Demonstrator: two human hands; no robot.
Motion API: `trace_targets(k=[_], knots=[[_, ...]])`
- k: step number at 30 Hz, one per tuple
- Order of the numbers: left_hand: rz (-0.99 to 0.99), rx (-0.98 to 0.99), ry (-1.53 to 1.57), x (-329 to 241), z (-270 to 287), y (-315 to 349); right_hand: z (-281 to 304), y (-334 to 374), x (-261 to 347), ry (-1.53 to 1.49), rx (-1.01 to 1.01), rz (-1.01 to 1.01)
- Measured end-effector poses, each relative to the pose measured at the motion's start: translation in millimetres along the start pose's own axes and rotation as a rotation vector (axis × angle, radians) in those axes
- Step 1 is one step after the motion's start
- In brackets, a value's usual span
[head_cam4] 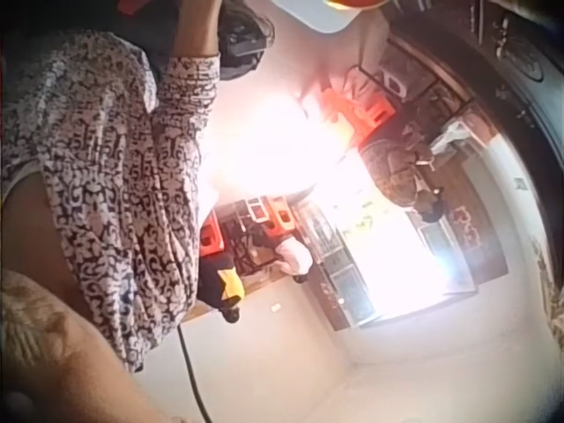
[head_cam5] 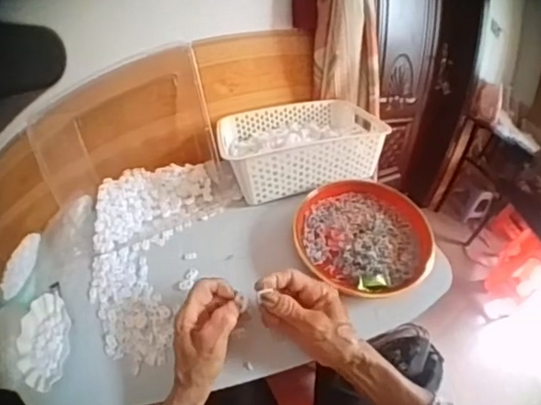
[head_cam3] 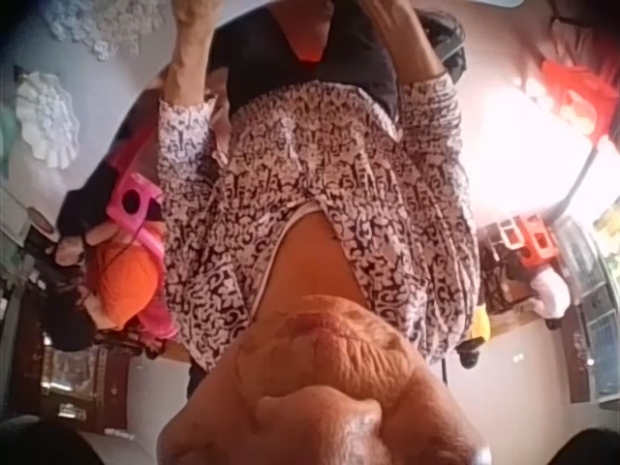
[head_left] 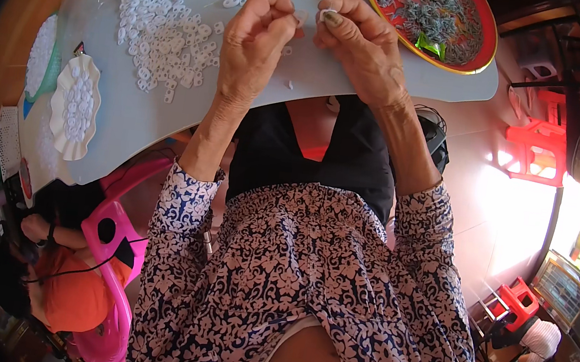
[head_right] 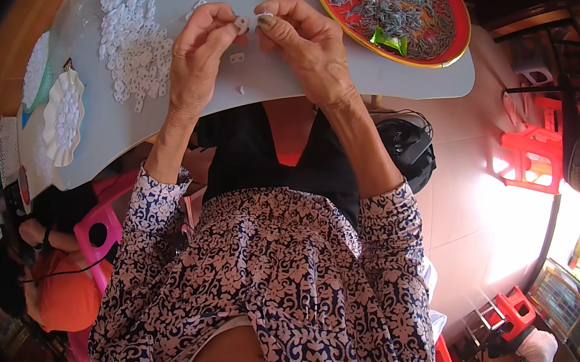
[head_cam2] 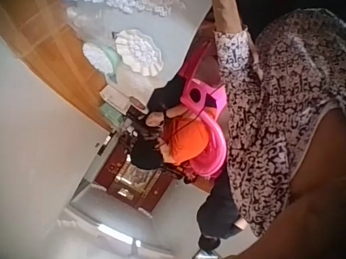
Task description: Assembling small white plastic parts into larger units by hand.
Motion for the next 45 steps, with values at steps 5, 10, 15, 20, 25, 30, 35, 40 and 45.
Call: trace_targets(k=[5,10,15,20,25,30,35,40,45], knots=[[0.04,0.031,0.22,-1.2,9.0,-6.8,-8.1,0.0,14.3,0.281,0.041,0.103],[0.034,0.038,0.238,0.0,11.5,-6.4,-9.7,0.0,12.7,0.424,0.039,0.047],[-0.041,0.015,0.061,-16.8,15.8,-0.9,-16.2,3.2,8.8,0.485,0.151,0.049],[-0.057,0.088,0.027,-20.1,14.5,-2.5,-29.4,5.3,11.1,0.516,0.26,-0.032],[-0.03,0.159,0.064,-18.1,7.9,-3.6,-28.5,5.6,7.4,0.461,0.269,-0.049],[-0.039,0.158,0.006,-20.9,6.2,-2.0,-28.5,6.0,5.7,0.438,0.262,-0.071],[-0.132,0.119,-0.204,-29.5,5.0,-1.0,-27.9,6.8,4.1,0.425,0.256,-0.089],[-0.206,0.081,-0.261,-40.3,3.5,4.0,-29.3,6.3,4.4,0.411,0.268,-0.087],[-0.152,0.098,-0.224,-33.9,2.6,1.4,-28.8,5.8,5.6,0.395,0.26,-0.066]])
Point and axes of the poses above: each hand's wrist, its own y-axis away from the middle knuckle, its own z-axis out of the back of the hand, x = y × z, the point moved 10 cm from there along -y, towards the middle knuckle, and after that the axes turned 11 degrees about z, right-handed, at the moved point
